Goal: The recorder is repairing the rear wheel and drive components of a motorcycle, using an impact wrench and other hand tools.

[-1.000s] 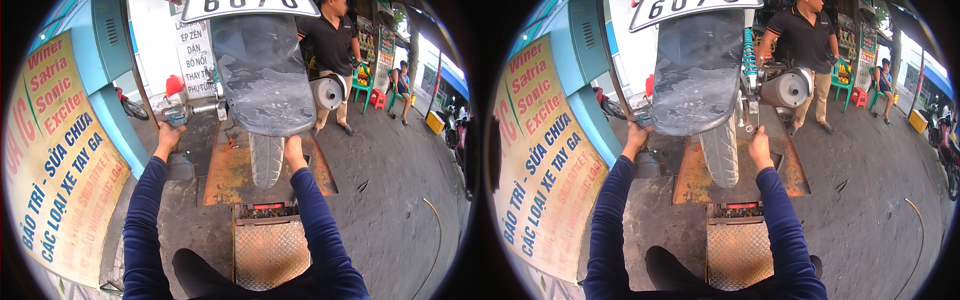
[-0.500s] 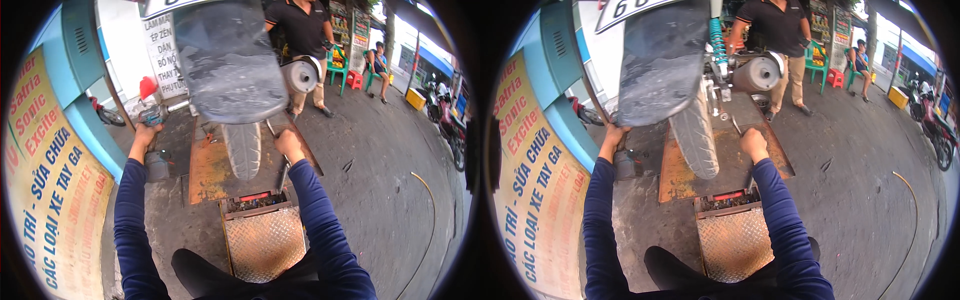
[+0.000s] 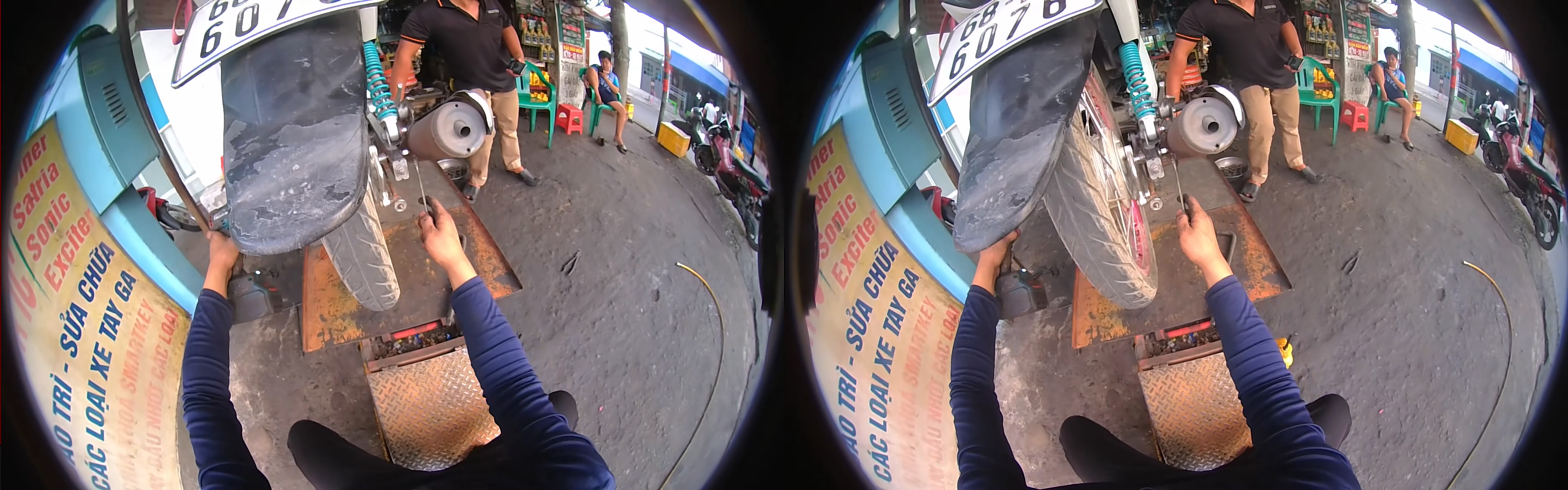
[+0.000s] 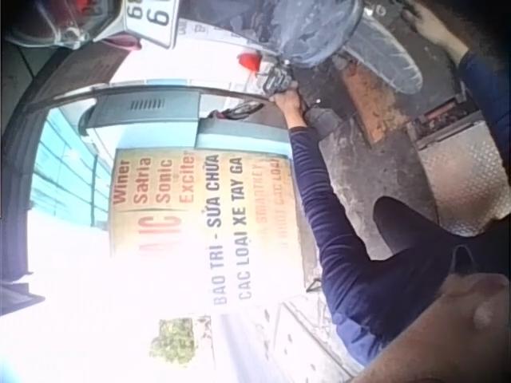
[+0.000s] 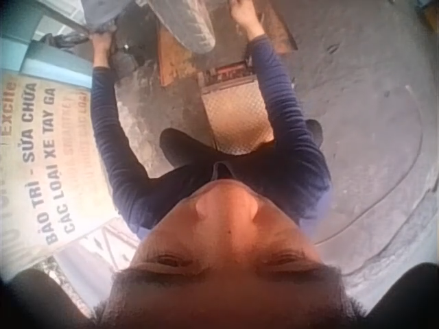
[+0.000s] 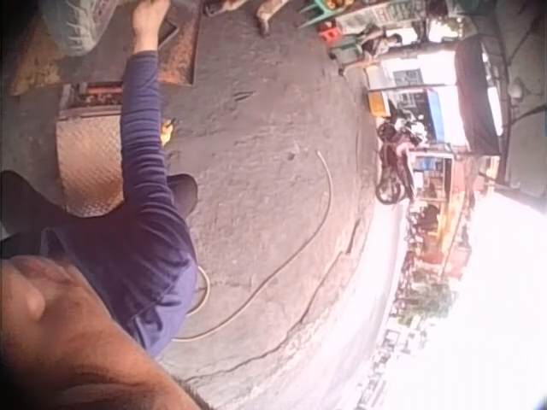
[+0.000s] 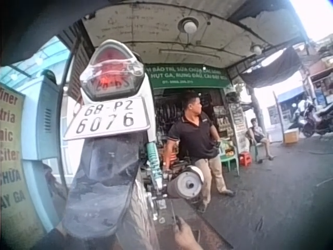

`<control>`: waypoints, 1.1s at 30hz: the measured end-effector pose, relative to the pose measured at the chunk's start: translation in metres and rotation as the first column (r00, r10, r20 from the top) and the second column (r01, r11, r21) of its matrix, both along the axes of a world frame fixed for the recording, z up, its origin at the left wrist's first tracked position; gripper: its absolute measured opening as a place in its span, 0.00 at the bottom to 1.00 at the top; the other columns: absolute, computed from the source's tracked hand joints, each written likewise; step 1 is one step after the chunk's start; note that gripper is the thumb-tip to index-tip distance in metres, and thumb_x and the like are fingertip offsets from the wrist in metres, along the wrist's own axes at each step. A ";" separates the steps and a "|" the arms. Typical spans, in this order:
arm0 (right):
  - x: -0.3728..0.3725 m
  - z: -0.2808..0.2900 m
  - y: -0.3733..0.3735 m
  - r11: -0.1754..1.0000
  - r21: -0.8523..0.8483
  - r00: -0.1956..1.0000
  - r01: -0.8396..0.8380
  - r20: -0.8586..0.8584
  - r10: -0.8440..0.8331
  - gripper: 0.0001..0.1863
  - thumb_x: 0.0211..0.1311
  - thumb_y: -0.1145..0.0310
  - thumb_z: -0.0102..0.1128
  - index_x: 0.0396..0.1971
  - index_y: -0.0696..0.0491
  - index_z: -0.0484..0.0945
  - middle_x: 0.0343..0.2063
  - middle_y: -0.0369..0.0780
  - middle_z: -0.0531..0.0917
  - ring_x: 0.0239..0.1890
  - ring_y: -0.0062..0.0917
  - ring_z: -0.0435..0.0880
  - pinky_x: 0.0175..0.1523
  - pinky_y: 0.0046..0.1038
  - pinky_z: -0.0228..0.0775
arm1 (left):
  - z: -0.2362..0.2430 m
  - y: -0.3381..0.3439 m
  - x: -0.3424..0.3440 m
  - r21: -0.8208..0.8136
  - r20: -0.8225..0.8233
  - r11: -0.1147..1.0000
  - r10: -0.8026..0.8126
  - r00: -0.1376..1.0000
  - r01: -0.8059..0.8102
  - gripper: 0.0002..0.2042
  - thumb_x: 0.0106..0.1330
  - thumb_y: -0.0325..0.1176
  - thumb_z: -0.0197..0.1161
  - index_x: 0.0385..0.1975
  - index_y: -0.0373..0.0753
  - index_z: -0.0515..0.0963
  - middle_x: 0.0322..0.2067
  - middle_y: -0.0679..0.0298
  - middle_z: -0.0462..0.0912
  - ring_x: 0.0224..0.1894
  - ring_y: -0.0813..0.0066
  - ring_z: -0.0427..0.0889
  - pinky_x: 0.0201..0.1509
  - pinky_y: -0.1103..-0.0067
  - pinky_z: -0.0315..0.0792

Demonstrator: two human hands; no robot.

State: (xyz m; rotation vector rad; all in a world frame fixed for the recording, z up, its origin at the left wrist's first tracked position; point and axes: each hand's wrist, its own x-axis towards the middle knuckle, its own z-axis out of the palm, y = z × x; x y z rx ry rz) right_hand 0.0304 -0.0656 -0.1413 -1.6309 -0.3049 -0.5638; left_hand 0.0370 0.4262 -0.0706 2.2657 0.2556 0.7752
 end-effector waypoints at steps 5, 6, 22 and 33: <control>0.019 0.001 0.003 0.990 -0.129 0.996 0.054 0.074 -0.045 0.21 0.65 0.71 0.46 0.56 0.61 0.63 0.25 0.39 0.71 0.26 0.22 0.68 0.30 0.25 0.61 | 0.011 -0.005 -0.008 0.082 -0.023 0.996 0.035 0.999 -0.033 0.46 0.46 0.48 0.70 0.50 0.14 0.52 0.49 0.35 0.71 0.54 0.53 0.73 0.57 0.76 0.64; 0.021 0.003 0.001 0.984 -0.165 0.993 0.062 0.105 -0.045 0.21 0.65 0.70 0.45 0.57 0.59 0.63 0.18 0.32 0.69 0.17 0.14 0.66 0.21 0.22 0.60 | 0.012 -0.005 -0.008 0.082 -0.027 0.996 0.035 0.999 -0.032 0.46 0.46 0.48 0.70 0.50 0.14 0.53 0.49 0.35 0.71 0.54 0.53 0.73 0.57 0.76 0.64; -0.004 0.058 0.010 0.766 -0.618 0.973 0.175 -0.012 -0.231 0.14 0.53 0.82 0.41 0.41 0.70 0.61 0.31 0.67 0.75 0.39 0.58 0.77 0.46 0.46 0.71 | -0.003 -0.015 -0.010 0.190 0.214 0.981 -0.013 0.977 -0.029 0.40 0.44 0.40 0.73 0.47 0.17 0.56 0.36 0.46 0.76 0.40 0.58 0.78 0.48 0.74 0.69; 0.069 -0.001 -0.006 0.661 -0.722 0.970 0.203 0.240 -0.036 0.27 0.50 0.81 0.50 0.49 0.77 0.54 0.34 0.66 0.76 0.40 0.54 0.79 0.45 0.41 0.73 | 0.021 -0.058 -0.043 0.099 0.088 0.970 0.212 0.973 -0.220 0.41 0.43 0.42 0.73 0.46 0.18 0.55 0.40 0.39 0.76 0.45 0.53 0.78 0.51 0.73 0.69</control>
